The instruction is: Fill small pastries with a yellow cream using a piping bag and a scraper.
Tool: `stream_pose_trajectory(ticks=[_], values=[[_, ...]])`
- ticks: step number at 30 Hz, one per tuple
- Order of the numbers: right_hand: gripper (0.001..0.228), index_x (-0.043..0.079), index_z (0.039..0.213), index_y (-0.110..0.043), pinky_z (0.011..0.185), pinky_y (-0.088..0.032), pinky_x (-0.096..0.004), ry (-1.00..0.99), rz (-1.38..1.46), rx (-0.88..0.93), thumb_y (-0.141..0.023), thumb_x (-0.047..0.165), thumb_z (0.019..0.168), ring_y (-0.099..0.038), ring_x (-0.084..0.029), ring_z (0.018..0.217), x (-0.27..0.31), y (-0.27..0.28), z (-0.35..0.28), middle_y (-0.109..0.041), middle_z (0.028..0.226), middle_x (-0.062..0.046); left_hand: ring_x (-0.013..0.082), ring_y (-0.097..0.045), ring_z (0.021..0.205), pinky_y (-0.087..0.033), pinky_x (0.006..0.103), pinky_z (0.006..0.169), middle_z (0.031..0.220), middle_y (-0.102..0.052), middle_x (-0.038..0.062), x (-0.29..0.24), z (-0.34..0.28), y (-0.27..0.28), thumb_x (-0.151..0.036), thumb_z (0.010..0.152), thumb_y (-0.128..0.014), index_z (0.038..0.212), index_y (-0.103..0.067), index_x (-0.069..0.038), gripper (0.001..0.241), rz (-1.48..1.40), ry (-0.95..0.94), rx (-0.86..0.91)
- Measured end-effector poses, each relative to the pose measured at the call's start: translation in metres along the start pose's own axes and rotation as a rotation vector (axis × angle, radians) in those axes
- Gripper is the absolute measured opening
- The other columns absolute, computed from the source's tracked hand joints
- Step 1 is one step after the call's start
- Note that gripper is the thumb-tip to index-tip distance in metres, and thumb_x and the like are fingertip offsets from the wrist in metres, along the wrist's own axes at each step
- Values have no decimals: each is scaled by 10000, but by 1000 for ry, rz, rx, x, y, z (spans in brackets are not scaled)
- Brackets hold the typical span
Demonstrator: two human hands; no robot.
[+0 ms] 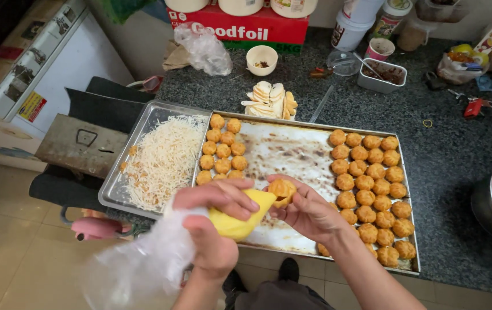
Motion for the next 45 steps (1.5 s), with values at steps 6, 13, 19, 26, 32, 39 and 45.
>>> stream_pose_trajectory(ticks=[6,13,19,26,32,39,45], values=[[735,-48,1471,-471,954,-564,-360,5,31,3,-838,187,879,-692,-255,1092,-5,7,-3,-683,1254,-214,157,-618,662,-596,377,817,656,-597,7,-15,2,-11,-719,1060,-512,815,-560,-108,660,71,-26,5],[723,-46,1486,-462,988,-545,-389,-2,33,5,-818,173,896,-678,-285,1146,-7,7,-6,-662,1304,-245,171,-557,620,-551,339,710,637,-603,16,-16,5,-14,-730,1052,-472,726,-569,-83,731,194,12,63],[718,-53,1490,-449,911,-568,-343,2,9,-29,-785,200,907,-677,-261,1087,-6,6,-2,-640,1317,-248,156,-511,637,-528,320,710,631,-576,-1,-10,4,-9,-642,1096,-438,855,-546,-91,610,176,-46,82],[712,-47,1483,-459,883,-561,-334,4,-19,-49,-779,215,904,-674,-247,1067,-4,4,-1,-646,1312,-236,149,-491,684,-483,307,740,635,-575,8,3,1,1,-716,1047,-489,811,-561,-93,671,56,60,46],[718,-41,1490,-459,888,-569,-332,-1,-22,-50,-776,224,903,-676,-248,1079,-5,1,0,-649,1312,-228,156,-515,705,-497,324,810,645,-544,28,4,-1,4,-729,1036,-497,841,-549,-80,679,26,101,19],[715,-41,1496,-446,936,-564,-348,3,53,-31,-765,126,879,-661,-269,1104,-1,-4,-1,-634,1309,-223,239,-700,773,-563,505,1014,741,-616,25,-5,7,8,-574,1127,-299,1146,-493,-131,484,21,47,-43],[764,48,1387,-498,970,-568,-360,42,-1,-98,-853,82,712,-637,-225,1046,26,17,0,-637,1218,-116,303,-681,730,-491,547,1032,603,-576,24,16,19,34,-651,980,-349,1059,-534,-201,493,-253,275,-406]])
Point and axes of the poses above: each hand's wrist, its own z-axis towards the middle knuckle, its own y-axis out of the back of the hand, x = y × z, the point moved 8 cm from there along z, towards the middle knuckle
